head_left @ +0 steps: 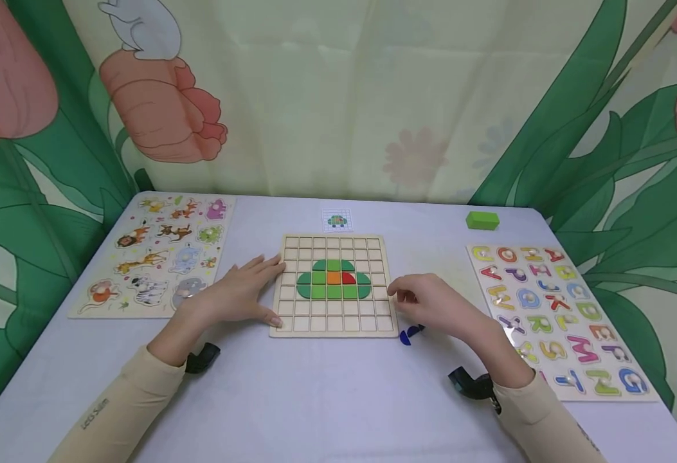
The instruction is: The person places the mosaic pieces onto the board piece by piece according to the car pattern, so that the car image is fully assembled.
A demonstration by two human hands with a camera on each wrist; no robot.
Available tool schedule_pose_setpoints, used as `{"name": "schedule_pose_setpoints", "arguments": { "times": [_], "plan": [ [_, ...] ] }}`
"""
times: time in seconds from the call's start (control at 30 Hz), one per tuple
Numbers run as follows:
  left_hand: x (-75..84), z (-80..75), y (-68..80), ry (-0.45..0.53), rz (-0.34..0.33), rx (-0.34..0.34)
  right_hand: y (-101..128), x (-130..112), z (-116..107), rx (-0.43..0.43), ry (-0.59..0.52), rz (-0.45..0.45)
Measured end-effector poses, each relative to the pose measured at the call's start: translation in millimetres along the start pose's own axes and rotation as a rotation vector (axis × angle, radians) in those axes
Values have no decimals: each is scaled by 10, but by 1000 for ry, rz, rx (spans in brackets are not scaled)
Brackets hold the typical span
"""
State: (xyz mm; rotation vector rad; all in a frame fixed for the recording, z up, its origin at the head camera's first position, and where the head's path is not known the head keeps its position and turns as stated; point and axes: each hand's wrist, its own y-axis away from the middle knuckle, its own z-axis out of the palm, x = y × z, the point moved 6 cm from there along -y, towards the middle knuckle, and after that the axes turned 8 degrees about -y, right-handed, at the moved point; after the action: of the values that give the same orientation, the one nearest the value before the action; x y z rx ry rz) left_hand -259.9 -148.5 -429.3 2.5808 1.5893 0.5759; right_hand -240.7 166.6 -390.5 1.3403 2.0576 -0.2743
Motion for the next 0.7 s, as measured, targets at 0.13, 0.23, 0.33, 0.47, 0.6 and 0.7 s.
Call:
{"name": "schedule_pose_setpoints", "arguments": {
  "times": [0.13, 0.23, 0.33, 0.47, 0.6, 0.7],
  "plan": [
    [-8, -4, -4, -1, 7, 7, 125, 35, 66, -38, 18, 18],
    [-17, 5, -9, -6, 8, 5, 214, 53, 126, -62, 61, 34],
    [-14, 3, -7, -9, -5, -1, 287, 46, 173, -66, 120, 41],
    [5, -14, 7, -1, -13, -1, 337, 34, 234, -49, 188, 58],
    [18, -27, 19, 2, -3, 7, 342, 15, 268, -16, 221, 61],
    [16, -29, 21, -1, 3, 14, 339, -6, 276, 10, 226, 58]
  ]
}}
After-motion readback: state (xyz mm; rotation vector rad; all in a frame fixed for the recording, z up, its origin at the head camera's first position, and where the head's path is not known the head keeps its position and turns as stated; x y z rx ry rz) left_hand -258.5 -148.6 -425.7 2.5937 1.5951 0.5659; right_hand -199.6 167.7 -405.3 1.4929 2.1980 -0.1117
